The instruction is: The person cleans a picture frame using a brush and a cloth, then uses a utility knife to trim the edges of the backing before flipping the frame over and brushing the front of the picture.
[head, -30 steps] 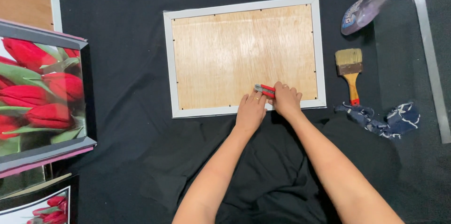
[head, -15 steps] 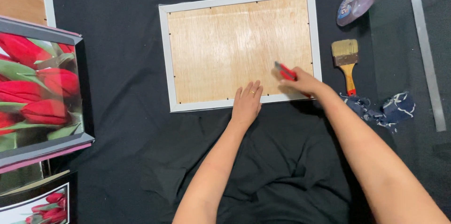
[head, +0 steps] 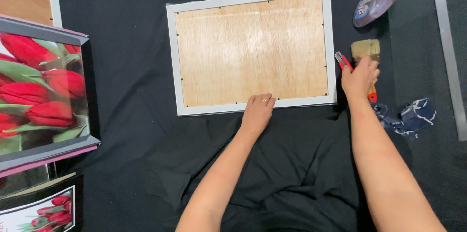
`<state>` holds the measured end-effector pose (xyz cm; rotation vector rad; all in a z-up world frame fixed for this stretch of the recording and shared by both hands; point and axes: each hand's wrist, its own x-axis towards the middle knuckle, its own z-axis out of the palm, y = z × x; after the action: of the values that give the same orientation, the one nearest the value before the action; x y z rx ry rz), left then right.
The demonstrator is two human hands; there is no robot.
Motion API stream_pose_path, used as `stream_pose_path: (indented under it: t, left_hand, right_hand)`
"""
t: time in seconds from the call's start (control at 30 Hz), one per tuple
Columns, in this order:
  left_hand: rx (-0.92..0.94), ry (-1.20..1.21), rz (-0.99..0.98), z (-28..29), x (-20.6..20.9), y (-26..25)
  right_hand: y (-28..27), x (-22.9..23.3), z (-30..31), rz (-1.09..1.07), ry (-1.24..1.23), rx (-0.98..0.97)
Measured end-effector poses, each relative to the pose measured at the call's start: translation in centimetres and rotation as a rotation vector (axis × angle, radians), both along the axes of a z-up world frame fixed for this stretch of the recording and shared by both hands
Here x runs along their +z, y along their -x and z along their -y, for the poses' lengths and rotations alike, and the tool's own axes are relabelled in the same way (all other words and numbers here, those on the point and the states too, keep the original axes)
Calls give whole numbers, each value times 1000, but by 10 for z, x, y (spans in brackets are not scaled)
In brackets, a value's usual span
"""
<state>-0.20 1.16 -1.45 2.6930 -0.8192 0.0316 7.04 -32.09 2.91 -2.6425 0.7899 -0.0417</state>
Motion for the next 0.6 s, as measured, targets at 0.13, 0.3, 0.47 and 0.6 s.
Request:
stream_pose_path:
  t: [0.13, 0.3, 0.47, 0.6]
  left_hand:
    - [-15, -2, 73, -1, -1, 1]
    - [-29, -22, 176, -1, 21, 1]
    - [-52, -58, 282, 3, 20, 3]
    - [-41, -83, 326, 8, 20, 5]
  right_hand:
    - [9, -59, 15, -71, -296, -61]
    - [6, -83, 28, -112, -465, -153]
    - [5, -42, 6, -37, -659, -238]
    - [4, -36, 6, -8, -708, -286]
